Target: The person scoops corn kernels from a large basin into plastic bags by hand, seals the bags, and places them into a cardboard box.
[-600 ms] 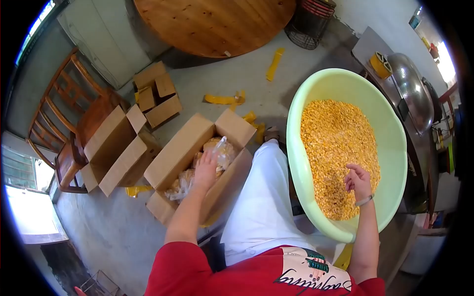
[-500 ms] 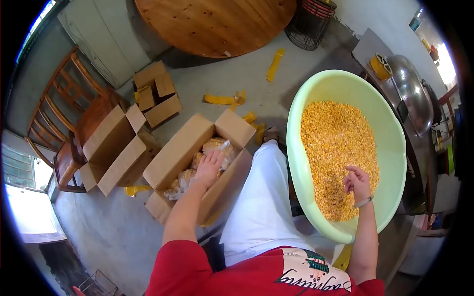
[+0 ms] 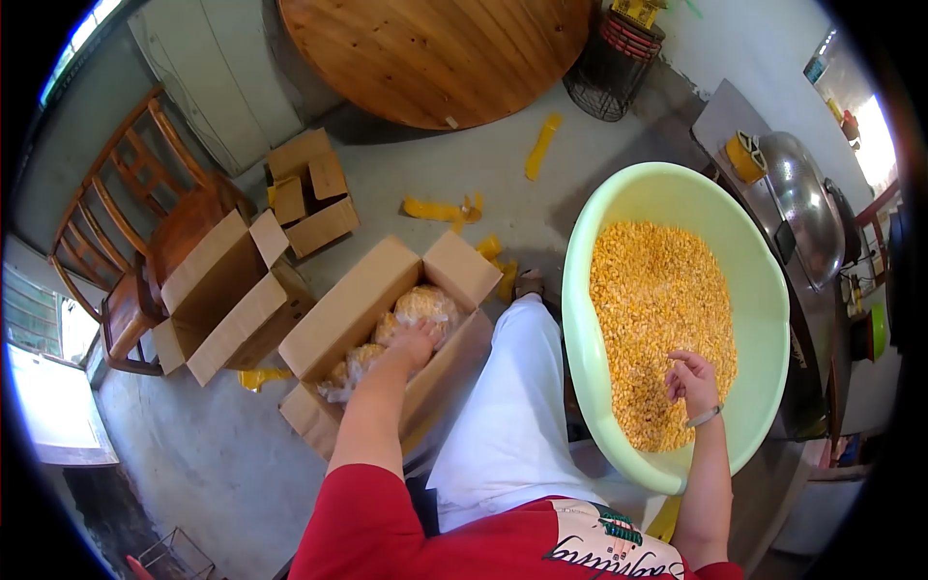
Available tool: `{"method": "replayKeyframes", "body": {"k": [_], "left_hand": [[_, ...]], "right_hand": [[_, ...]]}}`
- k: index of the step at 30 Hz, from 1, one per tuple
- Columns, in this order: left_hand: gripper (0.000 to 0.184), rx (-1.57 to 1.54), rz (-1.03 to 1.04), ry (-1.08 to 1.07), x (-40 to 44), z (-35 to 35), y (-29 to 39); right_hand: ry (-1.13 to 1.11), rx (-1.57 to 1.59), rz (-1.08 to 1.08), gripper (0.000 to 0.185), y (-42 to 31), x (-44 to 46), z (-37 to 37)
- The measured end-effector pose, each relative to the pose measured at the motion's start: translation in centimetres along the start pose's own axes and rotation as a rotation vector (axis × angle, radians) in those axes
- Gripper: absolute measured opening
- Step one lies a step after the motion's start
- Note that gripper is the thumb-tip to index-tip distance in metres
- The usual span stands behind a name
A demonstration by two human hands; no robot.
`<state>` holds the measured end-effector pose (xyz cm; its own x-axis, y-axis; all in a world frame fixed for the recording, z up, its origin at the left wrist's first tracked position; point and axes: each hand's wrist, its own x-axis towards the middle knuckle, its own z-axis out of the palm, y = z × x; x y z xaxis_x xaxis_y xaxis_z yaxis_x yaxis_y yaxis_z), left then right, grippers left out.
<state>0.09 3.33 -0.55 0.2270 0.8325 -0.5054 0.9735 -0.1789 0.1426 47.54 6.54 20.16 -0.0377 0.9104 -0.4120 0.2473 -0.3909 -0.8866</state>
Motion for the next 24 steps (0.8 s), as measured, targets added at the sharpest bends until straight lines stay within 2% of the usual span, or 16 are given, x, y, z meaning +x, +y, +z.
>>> {"method": "replayKeyframes", "body": {"k": [5,8,11,14,17,20,23,24], "left_hand": [[0.022,-0.128,-0.044,0.267,-1.1,2.5,-0.1],[0.018,-0.237,-0.068,0.411,-2.0,3.7,0.2],[0.022,-0.473,-0.174,0.404,-1.1,5.7,0.2],[0.025,-0.739,-0.232,0.212,-0.6,4.4,-0.2],[0.027,-0.758,-0.26,0.052,1.1,5.2,-1.5],[0.028,-0.542,-0.213,0.135,0.4,4.0,-1.1],[0.036,-0.415,-0.346,0.338,-1.7,1.5,0.3],[0.039,-0.469,-0.387,0.328,-1.8,1.0,0.7]], "right_hand": [[0.007,-0.005,-0.023,0.019,-0.3,-0.3,0.0],[-0.011,-0.031,-0.035,0.019,-0.2,-0.2,0.2],[-0.022,-0.038,-0.028,0.019,0.0,-0.1,0.3],[-0.014,-0.035,-0.01,0.019,-0.1,-0.2,0.4],[-0.02,-0.011,-0.026,0.019,-0.1,-0.3,0.5],[-0.014,0.004,-0.026,0.019,-0.2,-0.4,0.4],[-0.002,-0.031,-0.015,0.019,-0.3,-0.3,0.5],[-0.004,-0.03,-0.008,0.019,-0.3,-0.4,0.5]]}}
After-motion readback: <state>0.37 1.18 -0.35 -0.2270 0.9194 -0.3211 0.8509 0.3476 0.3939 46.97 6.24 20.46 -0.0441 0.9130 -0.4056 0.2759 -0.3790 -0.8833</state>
